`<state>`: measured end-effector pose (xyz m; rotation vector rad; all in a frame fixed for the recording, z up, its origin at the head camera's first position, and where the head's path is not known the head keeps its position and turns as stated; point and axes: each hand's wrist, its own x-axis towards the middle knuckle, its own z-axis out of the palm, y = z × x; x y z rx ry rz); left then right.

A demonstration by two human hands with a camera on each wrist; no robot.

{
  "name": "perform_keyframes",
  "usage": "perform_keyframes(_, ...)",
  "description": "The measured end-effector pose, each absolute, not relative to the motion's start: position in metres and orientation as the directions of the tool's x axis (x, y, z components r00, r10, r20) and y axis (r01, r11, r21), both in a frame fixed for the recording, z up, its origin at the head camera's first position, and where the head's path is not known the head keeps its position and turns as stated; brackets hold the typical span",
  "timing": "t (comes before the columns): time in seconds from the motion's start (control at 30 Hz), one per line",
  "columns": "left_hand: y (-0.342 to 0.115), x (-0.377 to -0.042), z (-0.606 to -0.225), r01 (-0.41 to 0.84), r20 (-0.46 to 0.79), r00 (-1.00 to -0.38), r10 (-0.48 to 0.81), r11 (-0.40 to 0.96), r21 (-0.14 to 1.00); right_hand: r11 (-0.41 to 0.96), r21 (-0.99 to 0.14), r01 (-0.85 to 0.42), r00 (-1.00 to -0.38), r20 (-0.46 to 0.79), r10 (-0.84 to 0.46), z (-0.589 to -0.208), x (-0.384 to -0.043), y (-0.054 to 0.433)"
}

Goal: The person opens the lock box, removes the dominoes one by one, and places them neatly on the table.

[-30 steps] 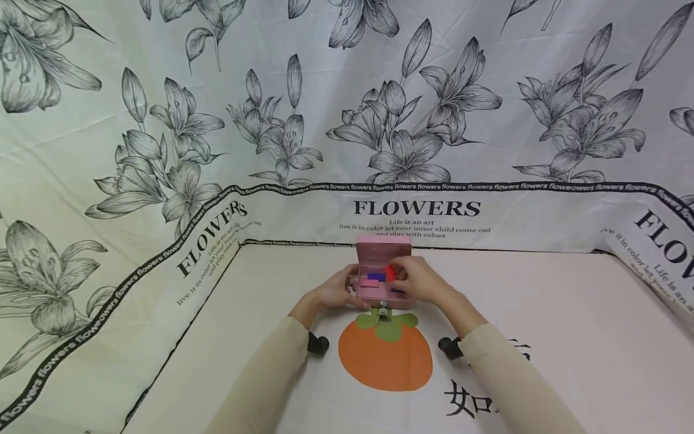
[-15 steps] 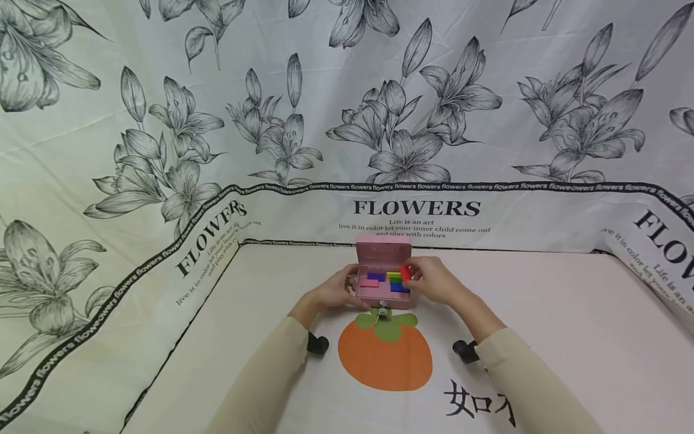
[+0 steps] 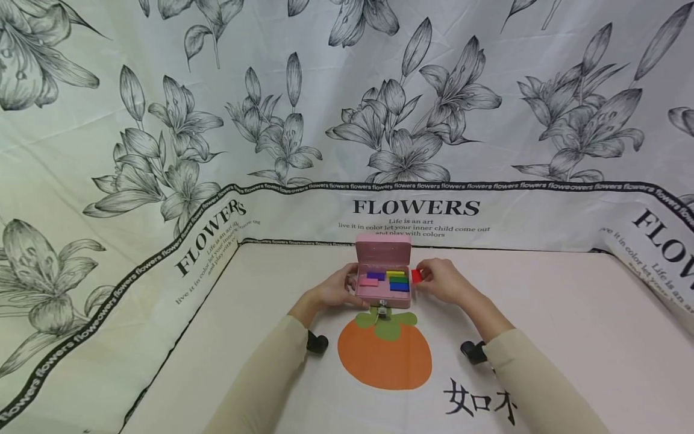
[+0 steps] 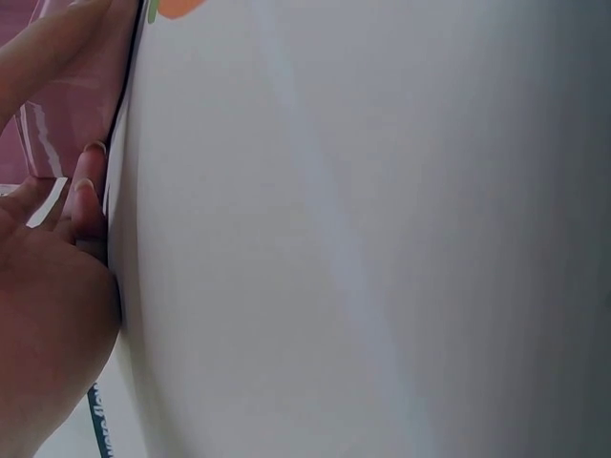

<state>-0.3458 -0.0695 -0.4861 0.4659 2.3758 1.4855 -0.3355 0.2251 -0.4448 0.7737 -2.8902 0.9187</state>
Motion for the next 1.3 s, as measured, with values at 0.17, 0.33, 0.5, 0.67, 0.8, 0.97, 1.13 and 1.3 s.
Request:
perform_keyframes(0.17, -0.070, -0.347, -0.488, 0.119, -0.081, -0.900, 0.427, 0.422, 0.899, 0.704, -0.553, -0.447, -0.880, 0.130, -0.456, -0.448, -0.336, 0.228)
perform_keyframes(0.33, -0.070, -0.347, -0.487, 0.118, -0.081, -0.899, 0.431, 0.416, 0.902, 0.717, -0.556, -0.421, -0.888, 0.090, -0.452, -0.454, -0.339, 0.230)
perform_keyframes(0.5, -0.070, -0.346, -0.486, 0.122, -0.071, -0.896, 0.439, 0.396, 0.910, 0.726, -0.560, -0.400, -0.893, 0.059, -0.446, -0.460, -0.341, 0.232)
perform_keyframes(0.67, -0.071, -0.348, -0.486, 0.128, -0.070, -0.895, 0.440, 0.404, 0.906, 0.731, -0.567, -0.380, -0.900, 0.044, -0.434, -0.463, -0.342, 0.233)
perform_keyframes(0.8, -0.071, -0.349, -0.489, 0.126, -0.068, -0.896, 0.438, 0.398, 0.909, 0.734, -0.568, -0.372, -0.904, 0.041, -0.426, -0.464, -0.341, 0.233)
perform_keyframes(0.97, -0.070, -0.348, -0.490, 0.114, -0.066, -0.897, 0.437, 0.372, 0.921, 0.742, -0.563, -0.363, -0.907, 0.032, -0.419, -0.464, -0.340, 0.231)
perform_keyframes(1.13, -0.070, -0.348, -0.490, 0.118, -0.067, -0.895, 0.440, 0.381, 0.917, 0.751, -0.559, -0.352, -0.910, 0.018, -0.413, -0.465, -0.341, 0.230)
perform_keyframes(1.3, -0.070, -0.348, -0.489, 0.118, -0.073, -0.896, 0.439, 0.391, 0.913, 0.755, -0.558, -0.345, -0.914, 0.016, -0.406, -0.467, -0.342, 0.230)
